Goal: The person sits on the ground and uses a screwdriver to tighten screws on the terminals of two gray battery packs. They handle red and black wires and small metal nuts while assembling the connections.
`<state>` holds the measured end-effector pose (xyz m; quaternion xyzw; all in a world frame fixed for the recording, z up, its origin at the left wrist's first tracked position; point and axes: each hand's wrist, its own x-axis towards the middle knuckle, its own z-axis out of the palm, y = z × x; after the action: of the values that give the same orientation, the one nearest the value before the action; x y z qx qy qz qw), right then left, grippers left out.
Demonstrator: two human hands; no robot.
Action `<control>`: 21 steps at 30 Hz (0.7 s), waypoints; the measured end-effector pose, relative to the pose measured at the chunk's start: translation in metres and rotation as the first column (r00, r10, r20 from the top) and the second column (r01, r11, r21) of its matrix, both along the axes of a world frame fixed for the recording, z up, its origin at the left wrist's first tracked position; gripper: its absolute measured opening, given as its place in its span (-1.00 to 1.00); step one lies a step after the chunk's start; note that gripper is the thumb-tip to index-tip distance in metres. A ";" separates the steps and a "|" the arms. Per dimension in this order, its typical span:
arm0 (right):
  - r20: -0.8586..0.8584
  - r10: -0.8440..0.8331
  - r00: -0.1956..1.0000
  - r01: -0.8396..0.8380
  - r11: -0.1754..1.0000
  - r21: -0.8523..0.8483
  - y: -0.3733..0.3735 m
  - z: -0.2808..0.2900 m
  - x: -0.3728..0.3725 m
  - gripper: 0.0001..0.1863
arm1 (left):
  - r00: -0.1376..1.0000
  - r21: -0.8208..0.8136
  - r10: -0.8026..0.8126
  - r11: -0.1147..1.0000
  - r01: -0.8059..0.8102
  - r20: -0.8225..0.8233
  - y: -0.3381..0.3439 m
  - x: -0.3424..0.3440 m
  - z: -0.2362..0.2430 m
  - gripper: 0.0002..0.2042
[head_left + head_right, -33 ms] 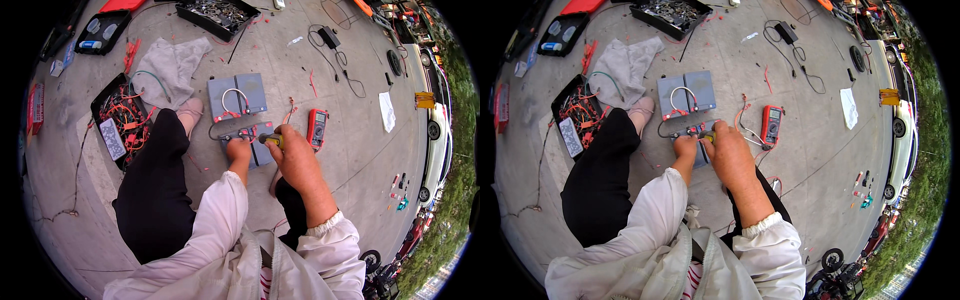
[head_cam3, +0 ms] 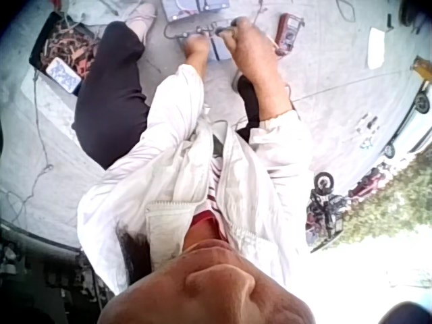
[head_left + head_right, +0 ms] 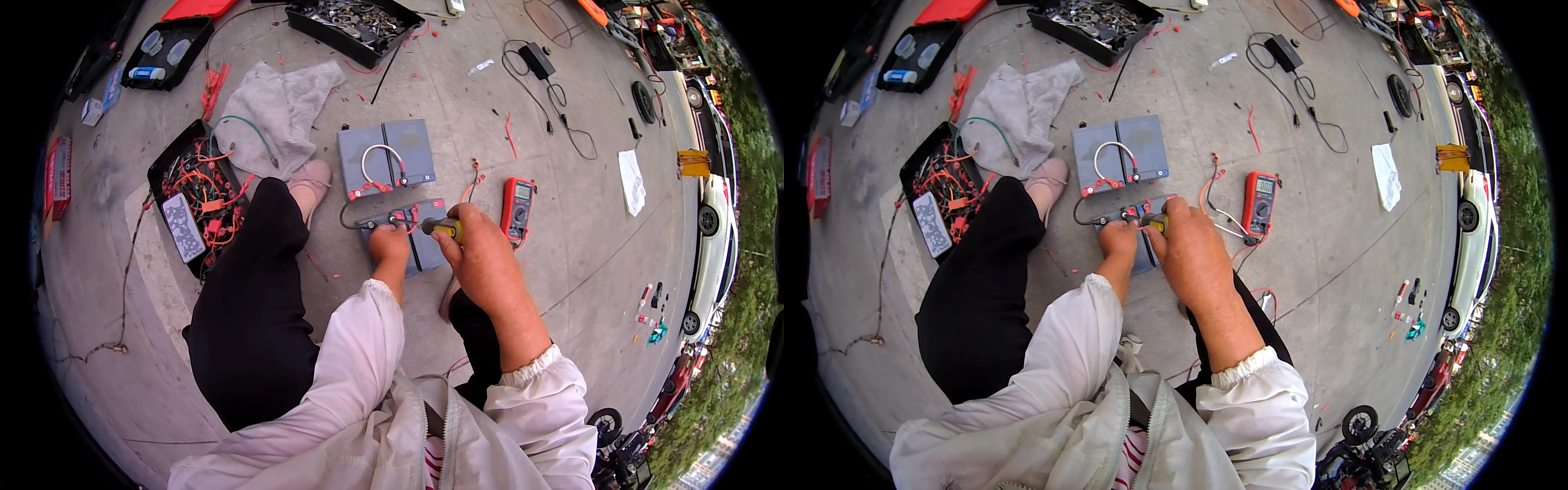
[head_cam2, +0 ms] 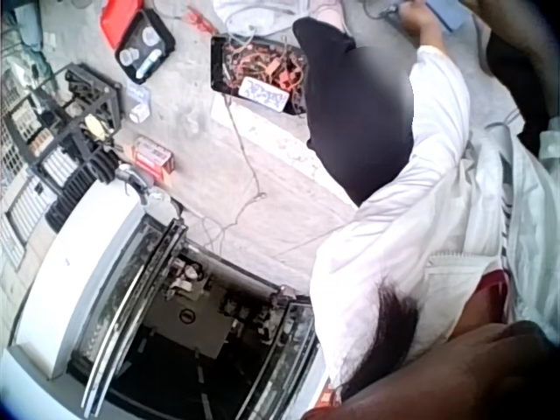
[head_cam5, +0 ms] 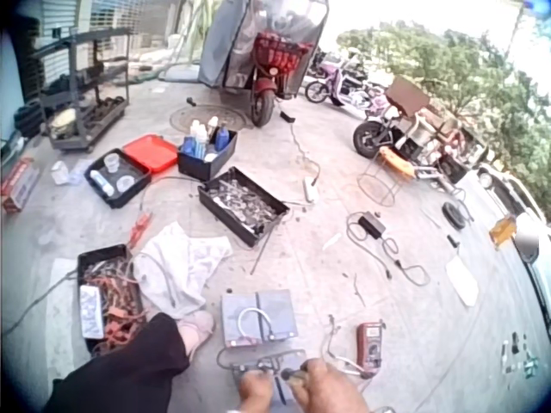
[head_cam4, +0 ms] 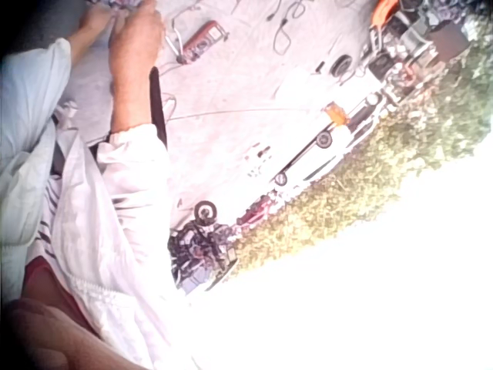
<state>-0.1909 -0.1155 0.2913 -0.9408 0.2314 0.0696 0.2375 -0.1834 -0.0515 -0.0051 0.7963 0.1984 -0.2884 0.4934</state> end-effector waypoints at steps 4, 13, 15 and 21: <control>-0.013 -0.004 1.000 0.004 1.000 -0.023 -0.002 0.003 0.000 -0.63 | 0.996 -0.123 0.075 0.990 -0.069 0.038 -0.002 -0.004 -0.008 -0.84; -0.013 -0.062 0.998 0.062 0.998 0.000 -0.007 0.003 -0.004 -0.64 | 0.990 -0.141 0.105 0.986 -0.091 0.092 0.001 -0.009 -0.016 -0.77; -0.019 -0.063 0.998 0.063 0.998 -0.006 -0.007 0.002 -0.004 -0.64 | 0.989 -0.137 0.103 0.987 -0.088 0.105 0.000 -0.010 -0.012 -0.77; -0.027 -0.038 0.999 0.037 0.999 -0.019 -0.004 0.002 -0.001 -0.64 | 0.995 -0.112 0.073 0.992 -0.064 0.073 0.002 -0.011 -0.003 -0.79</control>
<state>-0.1918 -0.1199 0.2934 -0.9374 0.2529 0.0760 0.2270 -0.1945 -0.0496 -0.0083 0.7712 0.1902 -0.2508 0.5533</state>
